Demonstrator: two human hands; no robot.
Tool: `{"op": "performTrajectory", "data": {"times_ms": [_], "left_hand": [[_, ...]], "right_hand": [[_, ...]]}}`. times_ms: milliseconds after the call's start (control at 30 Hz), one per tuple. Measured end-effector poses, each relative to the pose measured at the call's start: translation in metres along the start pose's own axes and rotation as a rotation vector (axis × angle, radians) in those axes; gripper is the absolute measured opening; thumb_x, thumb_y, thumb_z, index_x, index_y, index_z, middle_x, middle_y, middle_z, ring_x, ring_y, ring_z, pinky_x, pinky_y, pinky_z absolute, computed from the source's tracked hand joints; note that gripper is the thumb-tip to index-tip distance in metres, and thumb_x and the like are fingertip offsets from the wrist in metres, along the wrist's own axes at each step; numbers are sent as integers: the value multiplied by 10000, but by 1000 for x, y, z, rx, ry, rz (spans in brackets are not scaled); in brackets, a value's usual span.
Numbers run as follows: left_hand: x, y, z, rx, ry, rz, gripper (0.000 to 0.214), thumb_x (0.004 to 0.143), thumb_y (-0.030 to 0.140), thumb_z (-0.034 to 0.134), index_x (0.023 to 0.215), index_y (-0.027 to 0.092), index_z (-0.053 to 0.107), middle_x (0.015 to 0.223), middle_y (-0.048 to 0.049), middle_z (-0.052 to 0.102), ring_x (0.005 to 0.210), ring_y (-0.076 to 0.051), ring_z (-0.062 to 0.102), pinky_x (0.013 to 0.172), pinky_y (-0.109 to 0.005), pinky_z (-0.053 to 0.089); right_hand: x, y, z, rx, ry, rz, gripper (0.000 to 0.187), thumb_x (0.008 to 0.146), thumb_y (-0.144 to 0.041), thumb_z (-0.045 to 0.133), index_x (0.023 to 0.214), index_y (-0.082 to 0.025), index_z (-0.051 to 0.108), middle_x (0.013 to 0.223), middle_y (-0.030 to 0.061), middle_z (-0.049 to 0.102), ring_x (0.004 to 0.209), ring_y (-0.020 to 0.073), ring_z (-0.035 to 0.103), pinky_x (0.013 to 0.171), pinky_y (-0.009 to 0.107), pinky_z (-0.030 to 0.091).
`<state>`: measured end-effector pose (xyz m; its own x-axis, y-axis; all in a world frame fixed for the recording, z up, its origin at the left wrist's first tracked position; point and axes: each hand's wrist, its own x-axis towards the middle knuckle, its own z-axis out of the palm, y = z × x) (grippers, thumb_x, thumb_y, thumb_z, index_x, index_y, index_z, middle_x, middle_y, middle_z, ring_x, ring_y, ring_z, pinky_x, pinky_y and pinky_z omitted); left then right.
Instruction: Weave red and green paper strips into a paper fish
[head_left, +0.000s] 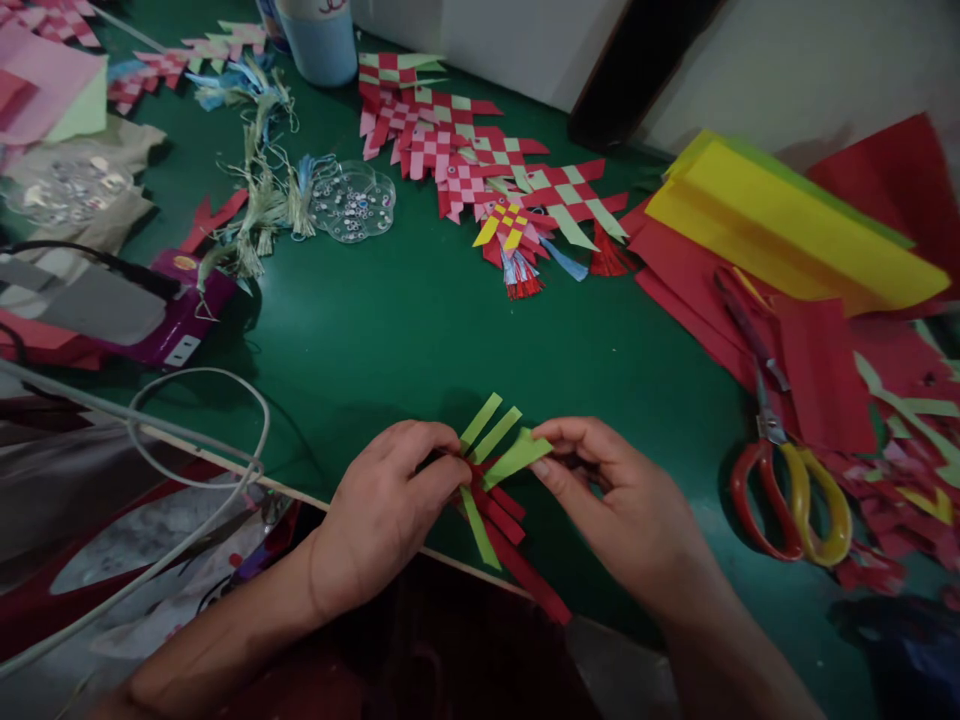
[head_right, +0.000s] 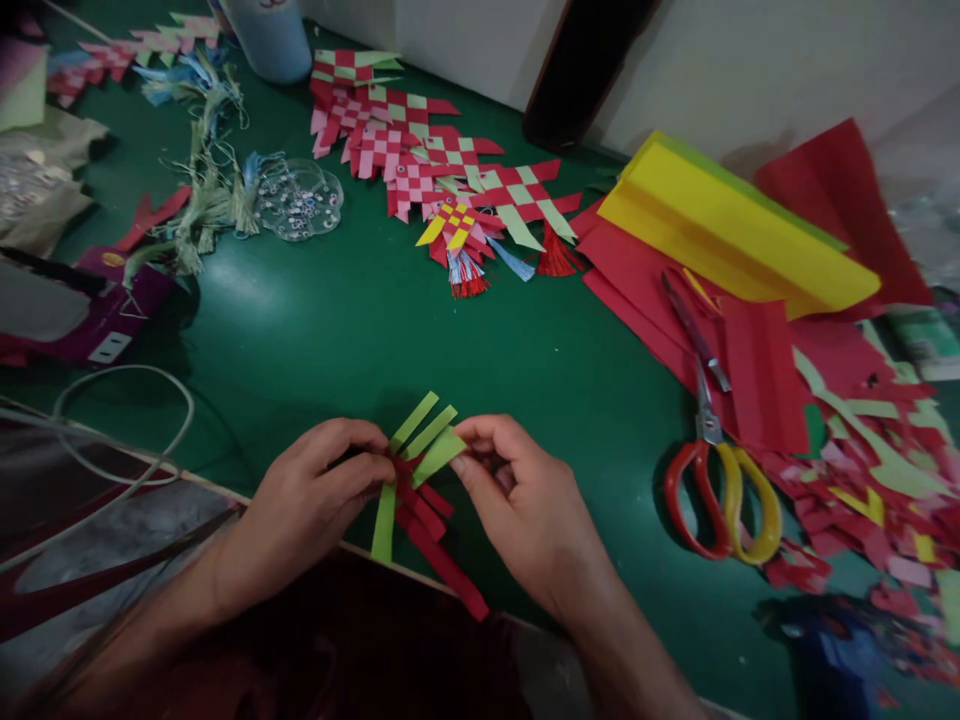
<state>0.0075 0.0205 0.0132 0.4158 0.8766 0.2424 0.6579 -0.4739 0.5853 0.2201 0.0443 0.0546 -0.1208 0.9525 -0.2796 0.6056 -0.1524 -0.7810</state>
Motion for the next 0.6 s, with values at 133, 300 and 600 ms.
{"op": "performTrajectory", "data": {"times_ms": [133,300,600], "left_hand": [[0,0,1,20,-3,7,137,905,122,515,941,199,622,1016,-30,583,917,-168,554,804,-318,495],[3,2,-2,49,51,58,167,916,77,466,889,180,595,965,-32,590,873,-156,567,802,-309,506],[5,5,-3,14,61,-26,247,873,67,515,1103,151,489,981,-72,636,897,-196,600,818,-357,526]], "right_hand": [[11,-7,-4,133,-61,3,205,784,-337,622,954,-223,628,861,31,693,766,148,664,676,242,549],[17,-21,-5,203,-127,12,182,772,-322,647,917,-215,621,835,28,699,755,145,666,683,241,556],[16,-37,-9,48,-238,-77,148,835,-321,612,965,-256,640,858,-15,712,700,112,649,628,208,528]]}}
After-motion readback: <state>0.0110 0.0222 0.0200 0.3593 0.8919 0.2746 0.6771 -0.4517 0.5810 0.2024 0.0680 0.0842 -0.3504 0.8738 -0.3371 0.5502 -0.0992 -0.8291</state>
